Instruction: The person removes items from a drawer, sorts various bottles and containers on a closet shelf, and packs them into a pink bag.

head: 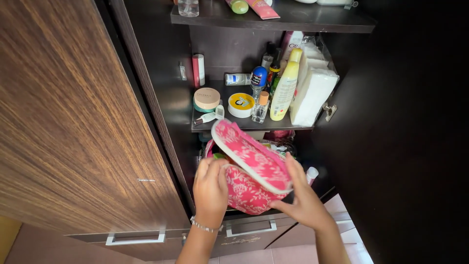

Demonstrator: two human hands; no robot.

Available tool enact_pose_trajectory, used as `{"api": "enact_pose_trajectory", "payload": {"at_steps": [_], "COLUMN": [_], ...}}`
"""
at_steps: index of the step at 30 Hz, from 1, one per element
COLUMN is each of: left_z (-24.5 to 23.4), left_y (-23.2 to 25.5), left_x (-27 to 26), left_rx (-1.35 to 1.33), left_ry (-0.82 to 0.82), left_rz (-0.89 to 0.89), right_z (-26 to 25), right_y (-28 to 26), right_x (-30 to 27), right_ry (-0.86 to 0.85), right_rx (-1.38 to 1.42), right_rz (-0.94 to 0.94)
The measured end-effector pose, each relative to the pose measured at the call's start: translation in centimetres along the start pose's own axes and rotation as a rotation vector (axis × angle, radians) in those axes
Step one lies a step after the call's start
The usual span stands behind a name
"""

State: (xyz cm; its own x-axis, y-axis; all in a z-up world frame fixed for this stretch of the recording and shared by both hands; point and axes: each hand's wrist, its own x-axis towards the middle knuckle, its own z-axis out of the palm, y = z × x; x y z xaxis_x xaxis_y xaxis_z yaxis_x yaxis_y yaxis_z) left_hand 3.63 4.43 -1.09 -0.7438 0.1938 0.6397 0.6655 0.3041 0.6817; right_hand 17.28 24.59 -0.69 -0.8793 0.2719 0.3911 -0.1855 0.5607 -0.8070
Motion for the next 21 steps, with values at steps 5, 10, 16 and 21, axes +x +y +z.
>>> {"api": "enact_pose_trajectory", "payload": {"at_steps": [5,10,16,21], "left_z": [0.2,-0.9,0.4,0.8], "left_y": [-0.6,0.4,1.7,6.7], "left_x": [0.7,-1.1,-3.2,5.0], "left_rx": [-0.012,-0.051,-0.021,-0.044], "left_ry": [-0.008,-0.071,0.387,-0.225], "left_rz": [-0.034,-0.113,0.088,0.474], "right_z": [3.1,4.9,6.0,5.6], "right_y": [3.3,4.7,5.2,6.3], "right_x": [1.9,4.8,7.7,8.0], "right_ry": [0.181,0.438,0.557,0.517], "right_rx": [-0.178,-0.116,-0.075,-0.124], "right_rz": [-0.008,-0.156,-0.247,-0.330]}}
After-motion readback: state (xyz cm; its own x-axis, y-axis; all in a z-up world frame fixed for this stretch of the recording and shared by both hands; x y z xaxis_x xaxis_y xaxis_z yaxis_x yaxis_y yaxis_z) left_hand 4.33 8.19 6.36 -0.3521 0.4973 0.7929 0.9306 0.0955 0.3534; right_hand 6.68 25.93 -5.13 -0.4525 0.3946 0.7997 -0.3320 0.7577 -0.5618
